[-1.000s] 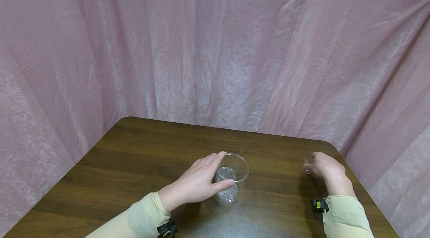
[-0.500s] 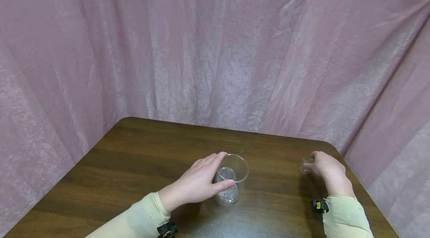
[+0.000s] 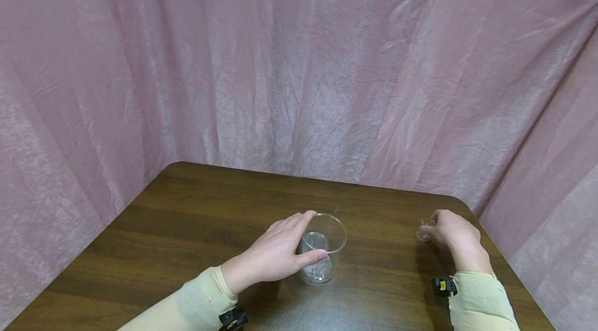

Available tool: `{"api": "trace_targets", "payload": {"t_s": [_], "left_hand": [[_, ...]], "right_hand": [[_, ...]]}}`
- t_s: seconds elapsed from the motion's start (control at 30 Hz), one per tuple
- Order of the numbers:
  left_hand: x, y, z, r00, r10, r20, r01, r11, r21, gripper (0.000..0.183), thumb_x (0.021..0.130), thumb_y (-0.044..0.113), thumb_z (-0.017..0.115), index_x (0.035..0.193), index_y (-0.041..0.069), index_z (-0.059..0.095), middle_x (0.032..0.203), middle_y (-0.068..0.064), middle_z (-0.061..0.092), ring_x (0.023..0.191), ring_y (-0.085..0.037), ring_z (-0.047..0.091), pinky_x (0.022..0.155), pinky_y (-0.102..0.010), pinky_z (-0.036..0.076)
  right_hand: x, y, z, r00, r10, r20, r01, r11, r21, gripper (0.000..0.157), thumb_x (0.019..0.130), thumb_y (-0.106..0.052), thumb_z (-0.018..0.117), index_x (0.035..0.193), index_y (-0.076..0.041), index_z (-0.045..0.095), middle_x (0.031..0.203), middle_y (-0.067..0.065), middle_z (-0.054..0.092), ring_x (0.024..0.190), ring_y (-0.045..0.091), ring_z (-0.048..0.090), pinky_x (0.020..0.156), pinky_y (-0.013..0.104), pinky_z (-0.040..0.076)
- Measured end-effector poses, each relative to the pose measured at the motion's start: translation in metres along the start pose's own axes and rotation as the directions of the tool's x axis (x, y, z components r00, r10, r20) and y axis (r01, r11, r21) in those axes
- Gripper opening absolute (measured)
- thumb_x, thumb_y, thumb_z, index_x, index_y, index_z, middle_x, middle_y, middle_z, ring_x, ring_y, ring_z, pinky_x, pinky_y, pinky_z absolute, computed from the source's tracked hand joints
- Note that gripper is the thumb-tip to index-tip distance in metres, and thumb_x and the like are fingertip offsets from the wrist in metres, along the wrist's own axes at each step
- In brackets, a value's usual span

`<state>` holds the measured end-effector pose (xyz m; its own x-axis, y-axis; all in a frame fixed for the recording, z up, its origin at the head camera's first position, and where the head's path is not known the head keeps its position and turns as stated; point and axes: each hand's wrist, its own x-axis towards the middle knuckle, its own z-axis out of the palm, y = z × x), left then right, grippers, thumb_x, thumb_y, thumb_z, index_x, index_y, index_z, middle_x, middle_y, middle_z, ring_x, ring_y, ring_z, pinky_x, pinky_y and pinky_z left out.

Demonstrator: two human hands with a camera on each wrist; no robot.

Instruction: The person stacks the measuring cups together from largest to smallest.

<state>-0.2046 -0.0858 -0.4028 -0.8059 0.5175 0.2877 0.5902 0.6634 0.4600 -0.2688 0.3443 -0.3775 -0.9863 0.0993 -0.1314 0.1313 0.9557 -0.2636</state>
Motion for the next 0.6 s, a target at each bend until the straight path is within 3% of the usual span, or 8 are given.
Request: {"api": "trace_targets", "payload": {"t_s": [0.17,0.6], "left_hand": [[0.0002,0.0000,0.0002,1.000,0.001,-0.003,-0.001,1.000,0.000,0.073,0.103,0.059,0.072,0.159,0.018,0.048,0.144,-0.001,0.064,0.135,-0.025,0.061,0.117,-0.058,0.045],[-0.0004,0.0008,-0.0011,1.000,0.004,-0.008,-0.004,1.000,-0.006,0.074,0.104,0.063,0.069,0.159,0.018,0.048,0.144,0.000,0.064,0.136,-0.024,0.061,0.117,-0.058,0.045]], "right_hand": [[0.0000,0.0004,0.0016,1.000,-0.016,-0.015,0.016,1.000,0.003,0.042,0.093,-0.041,0.075,0.112,-0.003,0.072,0.097,0.012,0.072,0.091,0.033,0.066,0.074,0.059,0.053],[0.0025,-0.0027,0.0011,0.999,-0.025,-0.036,0.025,1.000,-0.001,0.046,0.093,-0.040,0.075,0.118,-0.001,0.072,0.105,0.015,0.074,0.097,0.034,0.068,0.079,0.062,0.054]]}}
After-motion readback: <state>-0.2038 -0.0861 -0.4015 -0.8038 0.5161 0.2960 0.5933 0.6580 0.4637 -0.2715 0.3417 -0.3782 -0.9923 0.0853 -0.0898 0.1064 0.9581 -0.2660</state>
